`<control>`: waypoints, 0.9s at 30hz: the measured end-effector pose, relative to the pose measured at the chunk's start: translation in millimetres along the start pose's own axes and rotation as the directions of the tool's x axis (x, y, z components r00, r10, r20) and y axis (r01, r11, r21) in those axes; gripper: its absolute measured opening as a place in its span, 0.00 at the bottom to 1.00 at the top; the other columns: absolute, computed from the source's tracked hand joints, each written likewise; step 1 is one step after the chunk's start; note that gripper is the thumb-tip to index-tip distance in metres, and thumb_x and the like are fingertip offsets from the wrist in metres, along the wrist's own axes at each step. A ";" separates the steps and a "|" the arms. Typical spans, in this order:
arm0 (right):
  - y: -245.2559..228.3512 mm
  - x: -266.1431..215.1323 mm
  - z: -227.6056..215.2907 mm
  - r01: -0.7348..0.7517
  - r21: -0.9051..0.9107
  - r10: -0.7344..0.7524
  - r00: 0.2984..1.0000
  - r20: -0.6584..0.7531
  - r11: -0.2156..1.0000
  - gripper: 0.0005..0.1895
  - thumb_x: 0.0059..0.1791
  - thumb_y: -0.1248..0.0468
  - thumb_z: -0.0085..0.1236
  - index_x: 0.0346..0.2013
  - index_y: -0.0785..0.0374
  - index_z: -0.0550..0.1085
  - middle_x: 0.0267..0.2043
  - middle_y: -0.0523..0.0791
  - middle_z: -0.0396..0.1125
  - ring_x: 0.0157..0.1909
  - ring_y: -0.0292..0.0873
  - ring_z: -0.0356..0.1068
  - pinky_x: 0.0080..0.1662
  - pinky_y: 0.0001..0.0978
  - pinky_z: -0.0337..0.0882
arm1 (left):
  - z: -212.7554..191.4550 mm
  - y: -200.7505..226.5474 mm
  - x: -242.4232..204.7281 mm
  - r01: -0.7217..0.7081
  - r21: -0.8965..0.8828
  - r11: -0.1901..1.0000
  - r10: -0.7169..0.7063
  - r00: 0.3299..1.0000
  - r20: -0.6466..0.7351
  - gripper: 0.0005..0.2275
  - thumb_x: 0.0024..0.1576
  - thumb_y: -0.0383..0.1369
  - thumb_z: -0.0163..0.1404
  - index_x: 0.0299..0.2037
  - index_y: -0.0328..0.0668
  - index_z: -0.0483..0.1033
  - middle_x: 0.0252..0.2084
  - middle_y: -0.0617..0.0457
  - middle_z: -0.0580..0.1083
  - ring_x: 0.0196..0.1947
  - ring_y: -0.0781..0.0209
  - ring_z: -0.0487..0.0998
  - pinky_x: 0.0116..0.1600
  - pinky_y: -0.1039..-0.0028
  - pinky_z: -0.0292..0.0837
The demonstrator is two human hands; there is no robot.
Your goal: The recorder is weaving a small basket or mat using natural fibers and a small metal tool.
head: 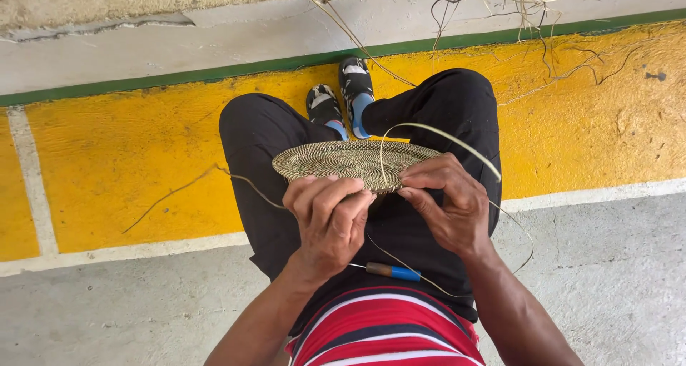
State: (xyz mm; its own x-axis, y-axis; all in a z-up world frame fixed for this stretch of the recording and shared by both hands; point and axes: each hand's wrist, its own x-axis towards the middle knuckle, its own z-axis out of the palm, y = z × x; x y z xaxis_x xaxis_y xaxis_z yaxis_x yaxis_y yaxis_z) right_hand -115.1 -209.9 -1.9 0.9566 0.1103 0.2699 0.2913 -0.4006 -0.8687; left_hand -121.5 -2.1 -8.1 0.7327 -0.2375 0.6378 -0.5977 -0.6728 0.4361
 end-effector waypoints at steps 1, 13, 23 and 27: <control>0.6 0.1 0.9 0.002 0.004 -0.002 1.000 -0.001 1.000 0.09 0.48 0.68 0.68 0.40 0.60 0.76 0.44 0.45 0.75 0.49 0.42 0.76 0.51 0.33 0.75 | 3.4 3.5 -4.1 -0.002 0.004 1.000 0.002 1.000 0.001 0.09 0.61 0.29 0.62 0.47 0.47 0.75 0.54 0.59 0.72 0.57 0.59 0.68 0.67 0.59 0.57; -9.5 66.4 -21.5 -0.169 -0.035 0.172 0.935 0.312 0.985 0.11 0.54 0.66 0.56 0.50 0.65 0.77 0.38 0.45 0.73 0.40 0.40 0.72 0.43 0.34 0.72 | -1.4 -11.8 21.7 0.045 -0.254 0.966 -0.016 0.993 0.114 0.11 0.66 0.28 0.57 0.55 0.43 0.70 0.51 0.57 0.77 0.52 0.59 0.76 0.63 0.63 0.62; -21.3 52.1 -17.3 -0.193 0.152 0.154 0.960 0.234 0.969 0.14 0.57 0.65 0.55 0.27 0.65 0.73 0.26 0.41 0.65 0.29 0.33 0.61 0.33 0.27 0.61 | -0.7 -20.2 35.2 0.035 -0.233 0.972 0.001 0.988 0.156 0.13 0.61 0.26 0.56 0.54 0.44 0.72 0.50 0.58 0.77 0.47 0.60 0.76 0.54 0.62 0.61; -50.6 47.3 -28.7 -0.085 0.164 0.067 0.991 0.114 0.983 0.11 0.56 0.67 0.54 0.32 0.69 0.77 0.27 0.44 0.64 0.29 0.34 0.59 0.32 0.26 0.59 | 12.6 -28.9 47.5 0.044 -0.185 0.982 -0.014 0.987 0.158 0.10 0.63 0.28 0.57 0.52 0.45 0.73 0.47 0.60 0.77 0.41 0.61 0.73 0.51 0.63 0.60</control>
State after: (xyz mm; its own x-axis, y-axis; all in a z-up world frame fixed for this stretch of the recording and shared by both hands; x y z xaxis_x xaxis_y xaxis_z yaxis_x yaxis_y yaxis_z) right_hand -85.0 -210.5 66.7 0.9691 0.1858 0.1620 0.2066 -0.2538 -0.9450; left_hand -65.3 -2.7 1.5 0.7834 -0.3358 0.5230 -0.6149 -0.5412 0.5736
